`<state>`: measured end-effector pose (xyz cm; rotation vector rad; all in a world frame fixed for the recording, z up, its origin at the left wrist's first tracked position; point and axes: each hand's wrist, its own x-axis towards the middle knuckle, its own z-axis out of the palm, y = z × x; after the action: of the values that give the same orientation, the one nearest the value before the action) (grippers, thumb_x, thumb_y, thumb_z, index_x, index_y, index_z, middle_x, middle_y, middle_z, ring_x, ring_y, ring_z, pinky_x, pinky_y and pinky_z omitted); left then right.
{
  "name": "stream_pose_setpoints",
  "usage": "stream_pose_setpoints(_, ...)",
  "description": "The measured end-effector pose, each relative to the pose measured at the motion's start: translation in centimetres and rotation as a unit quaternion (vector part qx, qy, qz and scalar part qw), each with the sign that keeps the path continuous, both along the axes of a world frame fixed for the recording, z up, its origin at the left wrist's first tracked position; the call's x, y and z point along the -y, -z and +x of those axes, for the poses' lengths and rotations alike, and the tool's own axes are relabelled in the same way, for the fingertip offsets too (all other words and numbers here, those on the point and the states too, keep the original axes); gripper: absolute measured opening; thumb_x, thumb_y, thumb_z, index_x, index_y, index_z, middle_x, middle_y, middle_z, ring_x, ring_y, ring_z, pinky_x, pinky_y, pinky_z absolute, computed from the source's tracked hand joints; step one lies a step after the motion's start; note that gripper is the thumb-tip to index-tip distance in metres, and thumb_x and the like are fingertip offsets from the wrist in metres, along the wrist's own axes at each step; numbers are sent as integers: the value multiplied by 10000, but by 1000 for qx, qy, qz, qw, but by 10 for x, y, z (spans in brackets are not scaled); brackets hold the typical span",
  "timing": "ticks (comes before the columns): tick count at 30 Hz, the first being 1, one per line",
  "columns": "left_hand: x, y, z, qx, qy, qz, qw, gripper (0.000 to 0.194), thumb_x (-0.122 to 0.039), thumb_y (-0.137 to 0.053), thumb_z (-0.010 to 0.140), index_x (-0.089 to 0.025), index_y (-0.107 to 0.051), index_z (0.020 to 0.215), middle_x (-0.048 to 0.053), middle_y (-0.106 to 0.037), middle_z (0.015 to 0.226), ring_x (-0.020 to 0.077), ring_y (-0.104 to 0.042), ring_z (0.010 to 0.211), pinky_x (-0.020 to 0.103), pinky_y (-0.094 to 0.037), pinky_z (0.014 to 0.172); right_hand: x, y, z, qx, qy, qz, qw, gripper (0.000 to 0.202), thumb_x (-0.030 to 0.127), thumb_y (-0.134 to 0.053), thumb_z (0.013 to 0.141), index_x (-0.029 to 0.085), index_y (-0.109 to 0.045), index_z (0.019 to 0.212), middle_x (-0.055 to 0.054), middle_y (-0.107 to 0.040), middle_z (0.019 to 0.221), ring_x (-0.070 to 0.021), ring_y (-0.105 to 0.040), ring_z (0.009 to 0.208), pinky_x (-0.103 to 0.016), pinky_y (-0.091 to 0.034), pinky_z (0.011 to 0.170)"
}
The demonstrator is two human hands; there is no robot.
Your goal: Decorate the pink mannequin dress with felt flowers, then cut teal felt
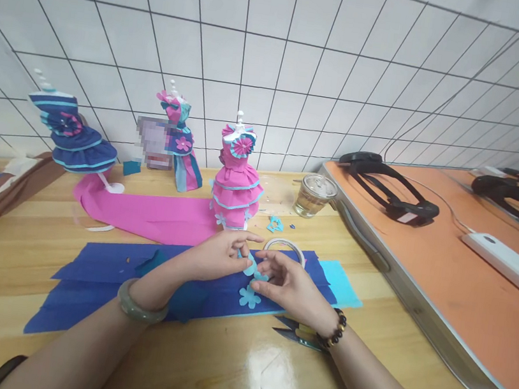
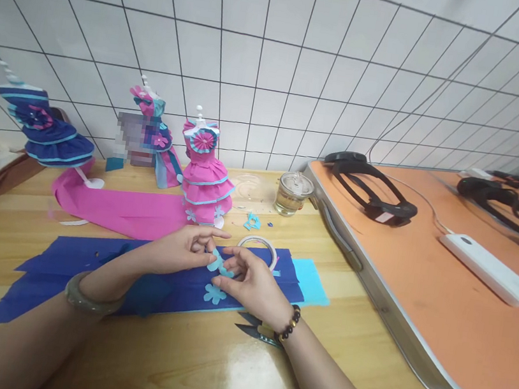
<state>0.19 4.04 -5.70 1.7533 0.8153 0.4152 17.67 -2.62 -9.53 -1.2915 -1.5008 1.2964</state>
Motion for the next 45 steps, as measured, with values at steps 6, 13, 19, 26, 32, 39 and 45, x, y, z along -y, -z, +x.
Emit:
stream_pose_setpoints(6, 0, -1, -2, -9, -1, 3, 1000, 509, -186, -532, 717, -116, -479, 1218, -19, -514, 717, 77, -444, 580, 207, -349, 528, -1, 2, 1, 22, 0, 14, 1000, 353, 207, -595, 756, 150, -512, 1094, 5, -557, 768, -95, -508, 619, -223, -413, 560)
stream_pose_setpoints(13, -3, -1, -7, -20, 19, 6, 1000, 491, -178, -557, 703, -125, -502, 1188, -27, -513, 705, 74, -455, 580, 203, -366, 530, 0, -1, 4, -4, -16, -8, 1000, 375, 233, -622, 736, 153, -510, 1085, 9, -576, 741, -95, -497, 600, -225, -399, 551)
stream_pose_setpoints(19, -6, 8, -8, -26, 62, -55, 996, 585, -313, -578, 746, -162, -401, 1283, -13, -549, 752, 60, -450, 500, 200, -376, 452, 0, 1, 3, -20, -33, -6, 999, 367, 251, -625, 740, 172, -509, 1079, 8, -572, 754, -86, -470, 574, -219, -380, 526)
stream_pose_setpoints(26, -8, 19, -7, -3, 52, -76, 996, 618, -283, -643, 707, -165, -413, 1268, -70, -454, 637, 38, -407, 435, 178, -340, 406, 1, 2, 5, -30, -42, 3, 999, 403, 257, -613, 761, 181, -478, 1133, 13, -559, 753, -82, -447, 570, -218, -364, 531)
stream_pose_setpoints(32, -8, 14, -8, -15, 62, -88, 994, 585, -318, -617, 731, -172, -419, 1262, -73, -464, 632, 36, -411, 414, 180, -336, 397, 2, -1, 3, -38, -50, -7, 998, 443, 306, -627, 751, 182, -476, 1148, 9, -573, 757, -89, -466, 578, -220, -377, 539)
stream_pose_setpoints(39, -5, 17, -5, 7, 59, -117, 991, 611, -320, -648, 705, -180, -434, 1259, -58, -486, 651, 35, -410, 395, 173, -288, 361, 2, 1, 4, -28, -66, 8, 997, 415, 274, -594, 780, 183, -463, 1163, 6, -573, 770, -90, -471, 585, -221, -385, 540)
stream_pose_setpoints(45, -5, 13, -4, 10, 21, -104, 994, 594, -301, -664, 688, -141, -467, 1225, -82, -442, 588, 34, -391, 392, 180, -310, 375, 1, 3, 7, 44, -52, 41, 997, 399, 230, -561, 795, 213, -465, 1183, -9, -590, 827, -113, -523, 636, -231, -421, 558)
